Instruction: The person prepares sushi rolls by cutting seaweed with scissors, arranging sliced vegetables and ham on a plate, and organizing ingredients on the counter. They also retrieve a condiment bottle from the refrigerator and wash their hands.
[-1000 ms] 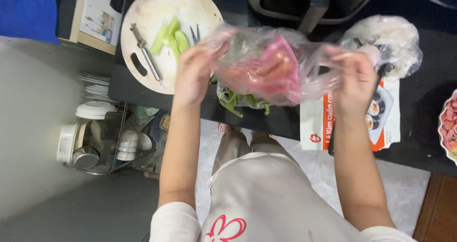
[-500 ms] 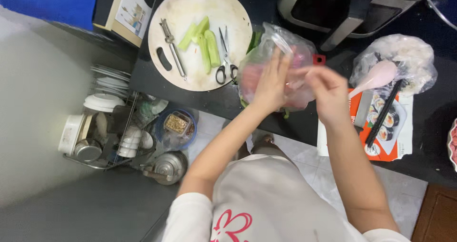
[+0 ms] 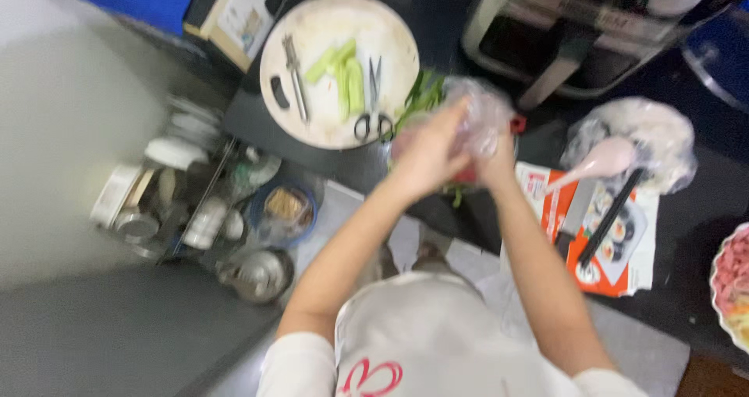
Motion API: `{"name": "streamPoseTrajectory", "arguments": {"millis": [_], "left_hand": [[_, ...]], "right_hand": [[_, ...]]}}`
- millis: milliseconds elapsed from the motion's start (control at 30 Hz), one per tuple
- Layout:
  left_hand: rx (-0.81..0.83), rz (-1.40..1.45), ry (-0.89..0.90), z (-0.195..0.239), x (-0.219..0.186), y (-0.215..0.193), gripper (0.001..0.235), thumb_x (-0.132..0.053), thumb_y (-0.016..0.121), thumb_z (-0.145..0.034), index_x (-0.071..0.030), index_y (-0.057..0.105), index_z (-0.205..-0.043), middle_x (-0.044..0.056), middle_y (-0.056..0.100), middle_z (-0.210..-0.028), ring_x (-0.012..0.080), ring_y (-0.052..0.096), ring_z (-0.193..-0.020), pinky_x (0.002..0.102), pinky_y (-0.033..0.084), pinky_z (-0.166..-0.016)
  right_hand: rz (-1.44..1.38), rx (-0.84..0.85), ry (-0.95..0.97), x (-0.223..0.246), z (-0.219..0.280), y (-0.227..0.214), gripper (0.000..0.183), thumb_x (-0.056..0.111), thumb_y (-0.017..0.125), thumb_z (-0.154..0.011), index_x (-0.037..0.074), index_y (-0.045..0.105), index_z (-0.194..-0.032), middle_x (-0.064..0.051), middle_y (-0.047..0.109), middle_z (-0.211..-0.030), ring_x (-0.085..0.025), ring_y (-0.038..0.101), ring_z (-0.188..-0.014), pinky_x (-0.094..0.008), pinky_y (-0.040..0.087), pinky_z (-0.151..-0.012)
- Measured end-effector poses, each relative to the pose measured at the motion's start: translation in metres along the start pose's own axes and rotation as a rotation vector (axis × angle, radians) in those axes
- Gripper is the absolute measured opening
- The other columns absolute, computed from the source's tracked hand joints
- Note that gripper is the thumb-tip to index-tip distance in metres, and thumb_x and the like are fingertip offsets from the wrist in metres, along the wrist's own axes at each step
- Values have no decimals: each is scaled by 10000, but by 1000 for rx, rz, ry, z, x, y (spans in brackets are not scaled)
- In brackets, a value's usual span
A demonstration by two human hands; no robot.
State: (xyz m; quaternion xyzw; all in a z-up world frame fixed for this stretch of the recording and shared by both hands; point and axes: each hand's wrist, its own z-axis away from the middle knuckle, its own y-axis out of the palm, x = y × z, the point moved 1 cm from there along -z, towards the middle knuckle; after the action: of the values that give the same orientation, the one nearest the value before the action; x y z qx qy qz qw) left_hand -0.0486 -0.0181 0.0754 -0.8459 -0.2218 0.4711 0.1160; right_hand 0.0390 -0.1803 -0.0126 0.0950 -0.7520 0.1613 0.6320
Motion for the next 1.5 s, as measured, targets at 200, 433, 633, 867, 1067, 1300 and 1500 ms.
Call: {"name": "streamPoseTrajectory", "arguments": {"millis": [200, 433, 633, 867, 1067, 1300, 1500], "left_hand": [[-378, 381, -519, 52, 66, -20, 214, -82, 751, -1082, 1, 694, -1271, 166, 690, -1197, 207, 657, -1037, 346, 561, -981], [-97, 557, -506, 70, 116, 31, 1212, -74, 836, -734, -198, -11, -1592, 279, 387, -1508, 391, 619, -1148, 476, 575, -799], [362, 519, -663, 25, 181, 58, 554, -123, 776, -951, 87, 557, -1415, 290, 659, -1299, 318, 697, -1124, 395, 605, -929], [190, 1227, -487, 27, 145, 67, 118, -122, 647, -958, -94, 542, -1005, 157, 640, -1398, 258, 600, -1345, 414, 484, -1147], [469, 523, -159, 9, 118, 70, 361, -26, 561, -939, -32, 575, -1299, 168, 677, -1202, 334, 652, -1150, 452, 508, -1010], [693, 60, -37, -24, 87, 46, 338, -29, 636, -856, -62, 698, -1186, 211, 714, -1035, 409, 694, -964, 447, 544, -861], [691, 122, 115, -14, 87, 44, 425, -64, 710, -821, -80, 644, -1241, 173, 724, -1062, 362, 710, -905, 432, 552, -776]], "right_hand": [[-659, 58, 88, -32, 45, -47, 454, 503, 566, -1056, 73, 624, -1192, -29, 634, -1279, -149, 603, -1200, -336, 472, -1079], [-1178, 165, 253, -39, 52, -32, 269, 373, 590, -1037, 106, 586, -1010, 11, 447, -672, -108, 427, -579, -257, 373, -558], [-1166, 253, 293, -27, 50, -36, 319, 374, 568, -1093, 81, 585, -968, 70, 312, -580, -61, 240, -472, -259, 231, -467], [-1102, -256, 466, -75, 31, -32, 181, 269, 578, -1013, 106, 606, -939, -5, 442, -560, -104, 329, -407, -263, 232, -389], [235, -369, 391, -80, 12, 0, 333, 45, 586, -875, 75, 673, -1195, -59, 735, -901, -206, 701, -755, -334, 540, -645], [-610, 84, 450, -83, 49, -6, 368, 168, 625, -991, 82, 571, -1345, 5, 655, -1255, -121, 629, -1144, -316, 527, -993], [-779, -473, 317, -123, 51, 6, 341, 303, 567, -1087, 51, 648, -1302, -63, 698, -1222, -161, 655, -1100, -344, 520, -980]]}}
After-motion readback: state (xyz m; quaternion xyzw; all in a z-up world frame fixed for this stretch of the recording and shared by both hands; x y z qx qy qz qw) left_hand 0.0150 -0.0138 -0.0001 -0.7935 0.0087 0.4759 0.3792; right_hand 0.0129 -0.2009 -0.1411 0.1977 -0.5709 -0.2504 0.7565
